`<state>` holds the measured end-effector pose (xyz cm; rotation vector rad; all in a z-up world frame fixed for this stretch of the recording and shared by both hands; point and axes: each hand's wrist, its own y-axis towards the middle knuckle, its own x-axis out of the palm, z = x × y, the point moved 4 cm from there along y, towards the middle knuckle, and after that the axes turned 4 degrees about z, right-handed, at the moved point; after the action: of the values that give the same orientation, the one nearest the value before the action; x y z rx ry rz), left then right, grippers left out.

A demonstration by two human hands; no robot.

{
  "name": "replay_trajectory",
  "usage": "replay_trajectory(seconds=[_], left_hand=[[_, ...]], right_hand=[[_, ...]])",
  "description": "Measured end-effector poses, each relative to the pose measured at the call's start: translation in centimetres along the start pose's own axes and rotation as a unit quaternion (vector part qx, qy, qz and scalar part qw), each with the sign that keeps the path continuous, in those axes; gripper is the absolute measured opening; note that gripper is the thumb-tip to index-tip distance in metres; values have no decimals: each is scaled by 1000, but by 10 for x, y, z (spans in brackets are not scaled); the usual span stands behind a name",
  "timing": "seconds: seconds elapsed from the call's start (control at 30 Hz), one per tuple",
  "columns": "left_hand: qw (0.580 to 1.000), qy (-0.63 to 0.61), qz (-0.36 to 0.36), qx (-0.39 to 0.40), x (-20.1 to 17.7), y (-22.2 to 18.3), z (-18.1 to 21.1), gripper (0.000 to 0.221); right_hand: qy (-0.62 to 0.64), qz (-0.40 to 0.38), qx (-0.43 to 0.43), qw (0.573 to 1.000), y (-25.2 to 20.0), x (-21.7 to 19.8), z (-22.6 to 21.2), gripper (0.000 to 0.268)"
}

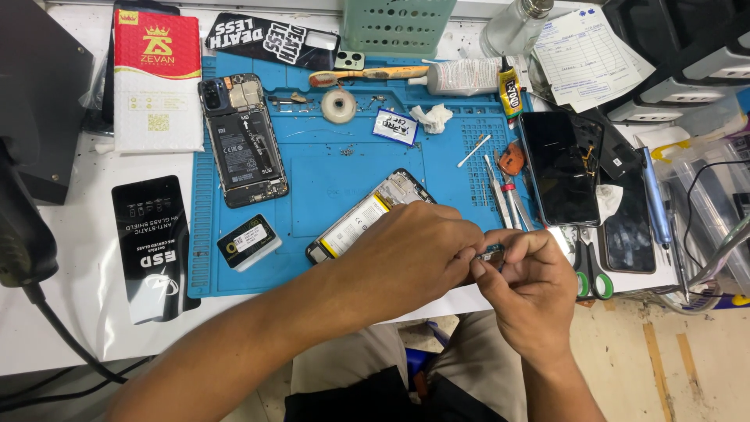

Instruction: Installing a motherboard and connecting internal components during a smartphone repair

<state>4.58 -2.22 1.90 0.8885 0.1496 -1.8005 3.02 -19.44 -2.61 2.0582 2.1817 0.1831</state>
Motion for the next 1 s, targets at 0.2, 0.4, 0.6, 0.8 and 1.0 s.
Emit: replay_trajectory(seconds=[0.2, 0.4, 0.6, 0.8, 1.0], left_hand=[[1000, -5, 23, 15, -3, 3, 2, 25], [1000, -7, -5, -9, -2, 5, 3, 26], [1000, -15, -4, -13, -2, 6, 7, 24], [999, -7, -23, -34, -2, 8, 9, 26], [1000, -12, -13, -20, -4, 9, 8, 26]], right_hand=[[-17, 5, -14, 1000, 0, -4, 1, 29], [-14, 4, -21, 1000, 1, -5, 2, 31], [2, -4, -23, 1000, 0, -5, 2, 30], [44, -8, -21, 999, 1, -3, 2, 35], [19, 15, -9, 1000, 0, -7, 4, 33]])
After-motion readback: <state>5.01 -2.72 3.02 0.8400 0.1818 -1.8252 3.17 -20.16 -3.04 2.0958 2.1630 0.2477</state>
